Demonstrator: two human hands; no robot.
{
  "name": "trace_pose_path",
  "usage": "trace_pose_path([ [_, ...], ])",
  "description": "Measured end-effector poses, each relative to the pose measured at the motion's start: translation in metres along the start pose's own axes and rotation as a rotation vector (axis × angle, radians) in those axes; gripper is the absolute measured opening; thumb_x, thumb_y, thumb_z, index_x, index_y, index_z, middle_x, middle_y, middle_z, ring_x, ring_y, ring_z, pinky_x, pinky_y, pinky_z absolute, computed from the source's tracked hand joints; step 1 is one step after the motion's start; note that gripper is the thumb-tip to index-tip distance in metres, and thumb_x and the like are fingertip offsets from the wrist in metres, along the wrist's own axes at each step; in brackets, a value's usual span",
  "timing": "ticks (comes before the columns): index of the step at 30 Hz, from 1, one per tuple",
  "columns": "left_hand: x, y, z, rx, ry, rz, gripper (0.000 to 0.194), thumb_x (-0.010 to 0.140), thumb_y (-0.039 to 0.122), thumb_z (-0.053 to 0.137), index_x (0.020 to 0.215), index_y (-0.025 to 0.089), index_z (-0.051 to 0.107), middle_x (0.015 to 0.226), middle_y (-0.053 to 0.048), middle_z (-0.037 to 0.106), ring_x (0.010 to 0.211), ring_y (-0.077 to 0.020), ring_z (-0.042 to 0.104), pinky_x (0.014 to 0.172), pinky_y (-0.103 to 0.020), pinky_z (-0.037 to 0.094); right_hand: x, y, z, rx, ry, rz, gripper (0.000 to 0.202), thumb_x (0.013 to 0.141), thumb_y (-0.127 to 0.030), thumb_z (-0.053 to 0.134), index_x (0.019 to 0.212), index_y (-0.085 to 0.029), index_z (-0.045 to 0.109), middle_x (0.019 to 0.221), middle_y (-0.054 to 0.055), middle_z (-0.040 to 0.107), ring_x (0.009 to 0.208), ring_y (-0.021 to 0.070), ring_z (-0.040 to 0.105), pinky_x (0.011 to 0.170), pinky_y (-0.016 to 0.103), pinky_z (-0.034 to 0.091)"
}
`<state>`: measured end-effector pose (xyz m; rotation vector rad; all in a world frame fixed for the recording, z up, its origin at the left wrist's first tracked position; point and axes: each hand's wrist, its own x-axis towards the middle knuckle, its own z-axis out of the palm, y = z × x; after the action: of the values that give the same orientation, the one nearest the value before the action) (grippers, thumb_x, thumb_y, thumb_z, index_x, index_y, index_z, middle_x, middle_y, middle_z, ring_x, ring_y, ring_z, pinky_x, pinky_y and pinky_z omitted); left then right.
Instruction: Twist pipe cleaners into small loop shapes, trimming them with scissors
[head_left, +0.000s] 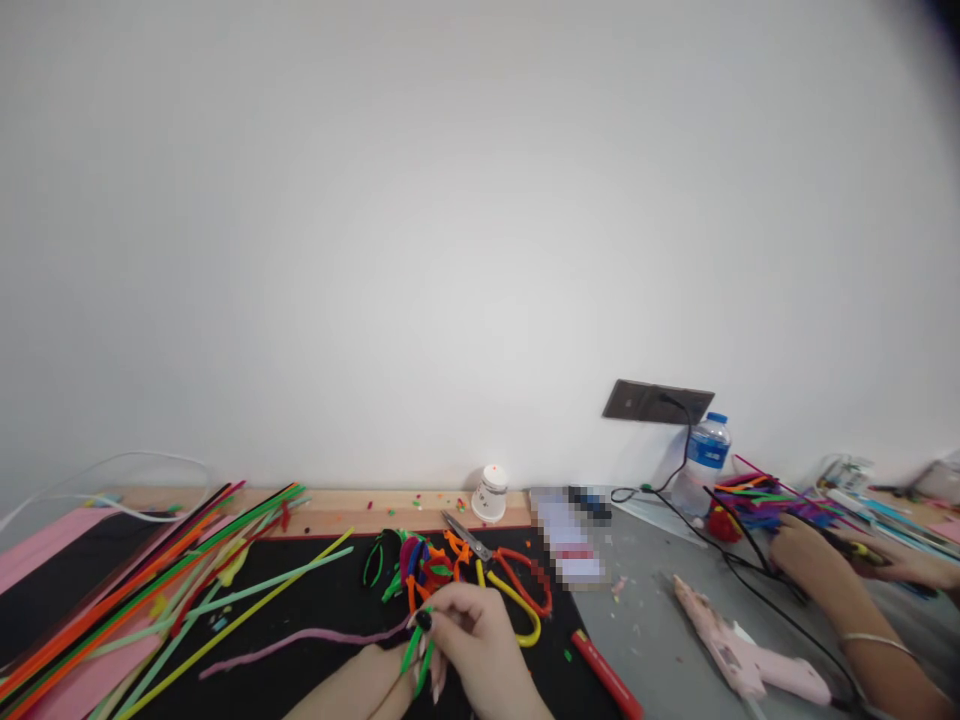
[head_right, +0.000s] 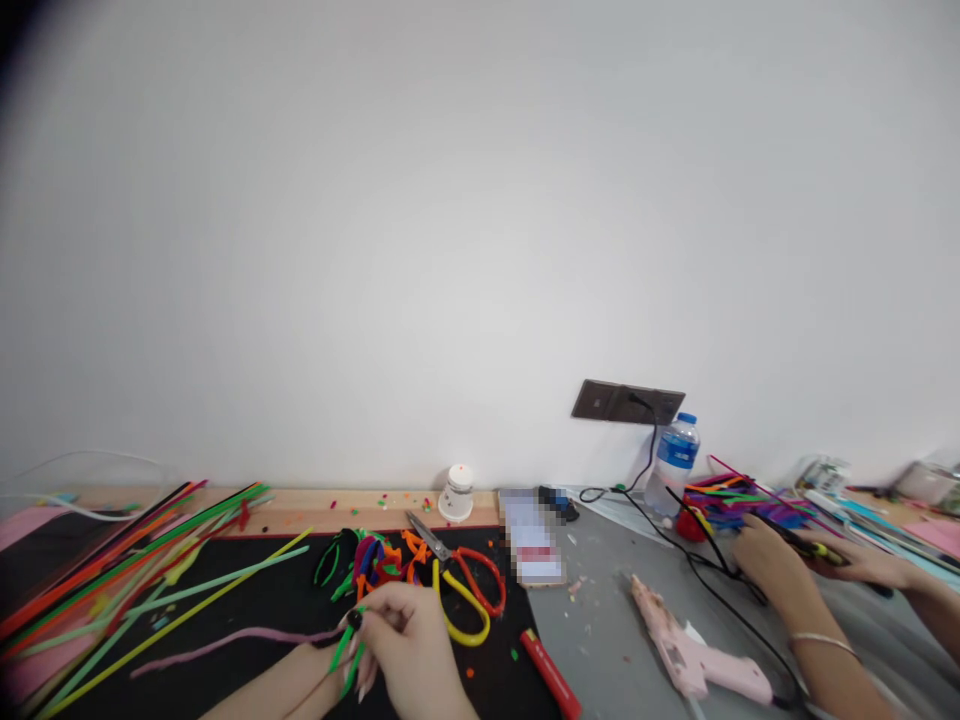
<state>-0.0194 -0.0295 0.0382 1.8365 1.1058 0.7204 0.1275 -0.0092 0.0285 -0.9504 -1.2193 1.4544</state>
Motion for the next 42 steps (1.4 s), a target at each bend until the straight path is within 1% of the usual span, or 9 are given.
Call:
trace_pose_path([
  [3,0.004,0.0,-0.002,0.007,0.022,-0.008,0.029,0.084,0.03,0.052,0.11,0.017,0.052,0.113,-0.005,0.055,0.094,-0.0209,0.057,0.078,-0.04,0.048,0.004,-0.003,-0.007,0.078,0.091,-0.051,0.027,0.069,-0.036,0.066,0.063,-0.011,0.058,0.04,-0.003,0.05,0.03,0.0061,0.043,0.032,0.016,0.037],
  [7,0.008,-0.002,-0.001,0.024,0.043,0.005,0.027,0.082,0.033,0.051,0.108,0.025,0.055,0.112,-0.004,0.059,0.101,-0.0234,0.054,0.086,-0.035,0.044,0.004,-0.006,-0.011,0.194,0.182,-0.076,0.025,0.07,-0.033,0.068,0.064,-0.012,0.056,0.043,-0.004,0.052,0.032,0.0047,0.042,0.033,0.015,0.038],
  [12,0.012,0.002,-0.004,0.084,0.1,0.053,0.023,0.08,0.036,0.046,0.095,0.028,0.061,0.095,-0.002,0.067,0.092,-0.0231,0.058,0.082,-0.029,0.045,0.003,-0.007,-0.008,0.285,0.178,-0.034,0.028,0.068,-0.035,0.07,0.064,-0.013,0.053,0.044,-0.002,0.055,0.034,0.0074,0.049,0.036,0.017,0.041],
  [19,0.011,0.009,-0.009,0.093,0.117,0.05,0.025,0.082,0.036,0.04,0.08,0.027,0.063,0.081,-0.001,0.067,0.079,-0.0203,0.061,0.073,-0.026,0.047,0.003,-0.01,-0.006,0.312,0.189,0.005,0.032,0.065,-0.036,0.073,0.068,-0.012,0.053,0.05,0.002,0.061,0.042,0.0125,0.059,0.036,0.016,0.042],
  [22,0.012,0.006,-0.009,0.089,0.122,0.063,0.025,0.083,0.034,0.04,0.086,0.027,0.064,0.089,-0.002,0.068,0.082,-0.02,0.061,0.076,-0.025,0.047,0.001,-0.015,-0.006,0.334,0.171,-0.009,0.031,0.063,-0.033,0.074,0.074,-0.012,0.055,0.054,0.003,0.063,0.043,0.0129,0.06,0.039,0.018,0.045],
  [26,0.014,-0.001,-0.008,0.083,0.13,0.111,0.03,0.084,0.034,0.041,0.107,0.028,0.059,0.109,-0.003,0.065,0.097,-0.0206,0.058,0.085,-0.026,0.044,-0.002,-0.02,-0.007,0.382,0.127,-0.016,0.033,0.059,-0.024,0.078,0.08,-0.012,0.056,0.06,0.003,0.065,0.047,0.0142,0.062,0.045,0.021,0.049],
  [31,0.014,-0.001,-0.007,0.07,0.152,0.097,0.035,0.086,0.033,0.039,0.118,0.029,0.052,0.115,-0.003,0.063,0.1,-0.0208,0.058,0.086,-0.026,0.044,-0.003,-0.018,-0.009,0.393,0.084,-0.003,0.033,0.061,-0.019,0.076,0.087,-0.012,0.057,0.065,0.005,0.067,0.053,0.0145,0.065,0.049,0.02,0.05],
  [35,0.012,0.002,-0.006,0.058,0.141,0.096,0.036,0.085,0.035,0.04,0.118,0.029,0.052,0.114,-0.003,0.063,0.099,-0.0218,0.059,0.085,-0.028,0.045,-0.002,-0.016,-0.01,0.39,0.07,0.015,0.036,0.062,-0.019,0.076,0.092,-0.011,0.057,0.065,0.005,0.067,0.053,0.0146,0.065,0.05,0.02,0.051],
  [42,0.011,-0.001,-0.006,0.099,0.16,0.101,0.029,0.084,0.035,0.041,0.101,0.026,0.063,0.096,-0.003,0.068,0.09,-0.022,0.061,0.086,-0.028,0.044,-0.001,-0.017,-0.01,0.352,0.092,0.011,0.032,0.059,-0.02,0.077,0.085,-0.01,0.061,0.057,0.003,0.065,0.047,0.0129,0.062,0.047,0.019,0.05],
])
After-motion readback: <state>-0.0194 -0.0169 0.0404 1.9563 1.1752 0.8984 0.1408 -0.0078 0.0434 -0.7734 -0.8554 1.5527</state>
